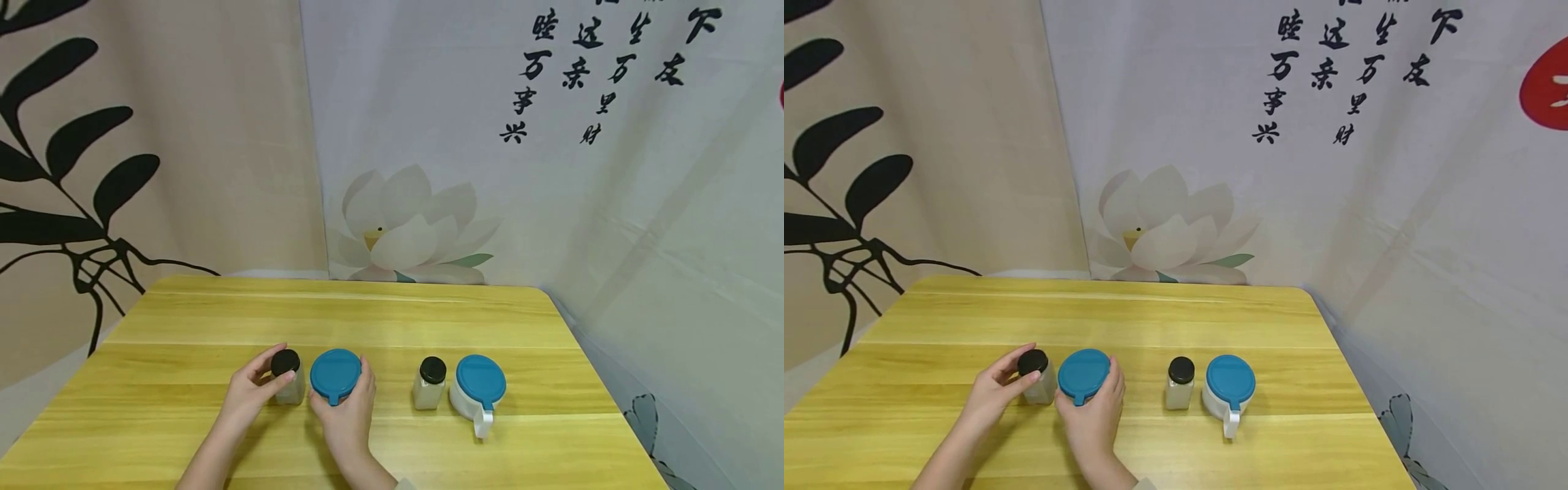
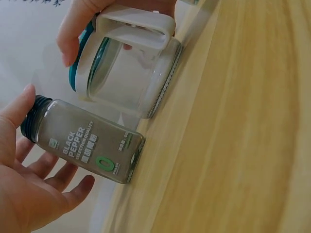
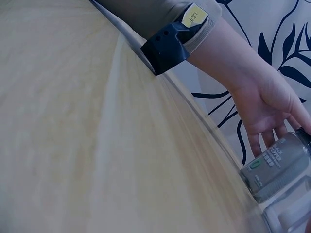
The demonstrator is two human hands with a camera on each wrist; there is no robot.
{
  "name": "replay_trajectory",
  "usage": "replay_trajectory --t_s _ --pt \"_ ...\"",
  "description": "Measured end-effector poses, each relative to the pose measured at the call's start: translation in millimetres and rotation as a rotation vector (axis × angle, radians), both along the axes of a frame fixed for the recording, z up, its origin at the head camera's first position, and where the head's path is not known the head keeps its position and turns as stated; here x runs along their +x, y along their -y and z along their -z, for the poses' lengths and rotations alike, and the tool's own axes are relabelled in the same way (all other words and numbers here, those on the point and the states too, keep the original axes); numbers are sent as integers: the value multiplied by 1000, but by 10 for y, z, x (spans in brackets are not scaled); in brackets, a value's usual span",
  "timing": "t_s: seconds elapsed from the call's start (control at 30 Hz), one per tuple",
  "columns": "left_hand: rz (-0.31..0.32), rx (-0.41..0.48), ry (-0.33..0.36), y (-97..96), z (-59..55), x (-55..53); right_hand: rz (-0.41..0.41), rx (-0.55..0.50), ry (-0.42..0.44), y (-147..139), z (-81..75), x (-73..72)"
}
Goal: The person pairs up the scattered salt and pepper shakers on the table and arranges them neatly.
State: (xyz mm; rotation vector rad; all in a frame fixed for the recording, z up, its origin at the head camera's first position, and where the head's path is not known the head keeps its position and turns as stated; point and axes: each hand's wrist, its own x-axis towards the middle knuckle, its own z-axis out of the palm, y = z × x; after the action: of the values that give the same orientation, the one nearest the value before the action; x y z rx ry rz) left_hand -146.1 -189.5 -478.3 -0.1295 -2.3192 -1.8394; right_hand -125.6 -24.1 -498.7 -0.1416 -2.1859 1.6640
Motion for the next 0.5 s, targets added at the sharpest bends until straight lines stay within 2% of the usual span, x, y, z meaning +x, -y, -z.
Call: replay_trajectory --t_s 0.3,0.5 --pt "26 -25 7 26 -46 -6 -20 -8 -26 -7 -9 2" --pt "55 -7 -39 40 -61 -22 -30 -20 -26 -12 -35 -10"
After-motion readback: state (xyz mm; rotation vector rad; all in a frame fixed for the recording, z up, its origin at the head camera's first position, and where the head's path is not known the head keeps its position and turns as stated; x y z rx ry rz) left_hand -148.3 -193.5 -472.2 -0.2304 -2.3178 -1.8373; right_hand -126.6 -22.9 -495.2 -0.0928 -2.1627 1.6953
